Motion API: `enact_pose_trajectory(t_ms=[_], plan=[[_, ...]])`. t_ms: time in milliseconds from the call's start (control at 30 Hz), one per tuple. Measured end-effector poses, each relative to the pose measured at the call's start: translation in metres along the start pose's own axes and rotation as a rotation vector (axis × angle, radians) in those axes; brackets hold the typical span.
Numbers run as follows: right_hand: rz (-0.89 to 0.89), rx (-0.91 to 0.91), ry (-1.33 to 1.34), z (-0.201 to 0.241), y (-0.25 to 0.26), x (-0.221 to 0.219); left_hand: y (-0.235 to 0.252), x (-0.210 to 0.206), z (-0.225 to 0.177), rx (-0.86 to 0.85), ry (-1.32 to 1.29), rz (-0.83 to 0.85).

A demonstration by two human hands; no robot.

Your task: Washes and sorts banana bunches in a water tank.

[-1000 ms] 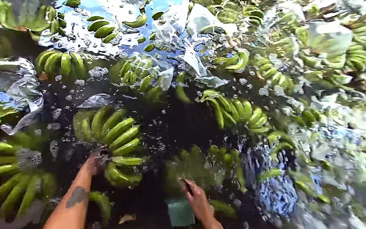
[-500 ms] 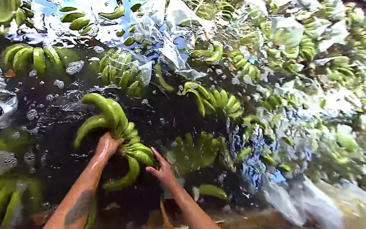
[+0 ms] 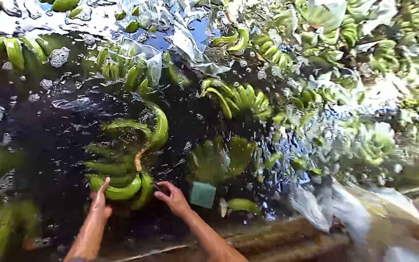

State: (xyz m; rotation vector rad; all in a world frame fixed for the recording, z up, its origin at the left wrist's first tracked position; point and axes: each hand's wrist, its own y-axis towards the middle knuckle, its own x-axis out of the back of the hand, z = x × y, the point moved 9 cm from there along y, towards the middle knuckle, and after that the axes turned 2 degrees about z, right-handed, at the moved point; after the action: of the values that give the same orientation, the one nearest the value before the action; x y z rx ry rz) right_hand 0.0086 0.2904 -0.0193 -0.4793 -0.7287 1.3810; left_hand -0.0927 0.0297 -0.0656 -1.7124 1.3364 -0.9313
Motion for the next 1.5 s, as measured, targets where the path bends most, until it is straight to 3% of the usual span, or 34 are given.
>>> enact_pose_trajectory(t_ms=[167,333,433,567,667,733,800,867,967,1067,1167,1333,1500], plan=[[-0.155,-0.162,-0.169,0.023,0.045,0.053,0.005,0.023,-0.012,-0.07,0.078,-0.062],[-0.196,-0.29,-0.287,0.031,0.059,0.059,-0.028,0.017,-0.018,-0.173,0.122,-0.081],[-0.213,-0.312,-0.15,0.026,0.057,0.053,-0.054,0.009,-0.017,-0.209,0.152,-0.124],[-0.241,-0.256,0.068,0.02,0.075,0.041,-0.081,-0.003,-0.021,-0.386,0.233,-0.159],[-0.044,-0.17,0.101,0.032,0.035,0.016,-0.083,-0.002,-0.02,-0.474,0.271,-0.161],[0.121,-0.033,0.178,0.067,-0.018,-0.005,-0.073,0.003,-0.03,-0.457,0.293,-0.099],[0.123,0.01,0.207,0.068,-0.045,-0.001,-0.072,0.021,-0.021,-0.403,0.231,-0.049],[0.002,0.028,0.027,0.053,-0.02,0.035,-0.063,0.019,0.0,-0.324,0.02,0.0],[-0.07,-0.004,-0.255,0.036,0.018,0.05,-0.042,-0.015,0.047,-0.067,-0.33,0.16],[-0.239,-0.078,-0.372,0.042,0.041,0.062,-0.011,-0.025,0.061,-0.015,-0.19,0.193],[-0.278,-0.183,-0.502,0.057,0.055,0.072,-0.009,-0.029,0.05,-0.107,0.025,0.183],[-0.337,-0.226,-0.558,0.061,0.085,0.088,-0.032,-0.06,0.023,-0.133,-0.033,0.26],[-0.303,-0.264,-0.474,0.053,0.093,0.079,-0.049,-0.078,0.02,-0.104,-0.04,0.203]])
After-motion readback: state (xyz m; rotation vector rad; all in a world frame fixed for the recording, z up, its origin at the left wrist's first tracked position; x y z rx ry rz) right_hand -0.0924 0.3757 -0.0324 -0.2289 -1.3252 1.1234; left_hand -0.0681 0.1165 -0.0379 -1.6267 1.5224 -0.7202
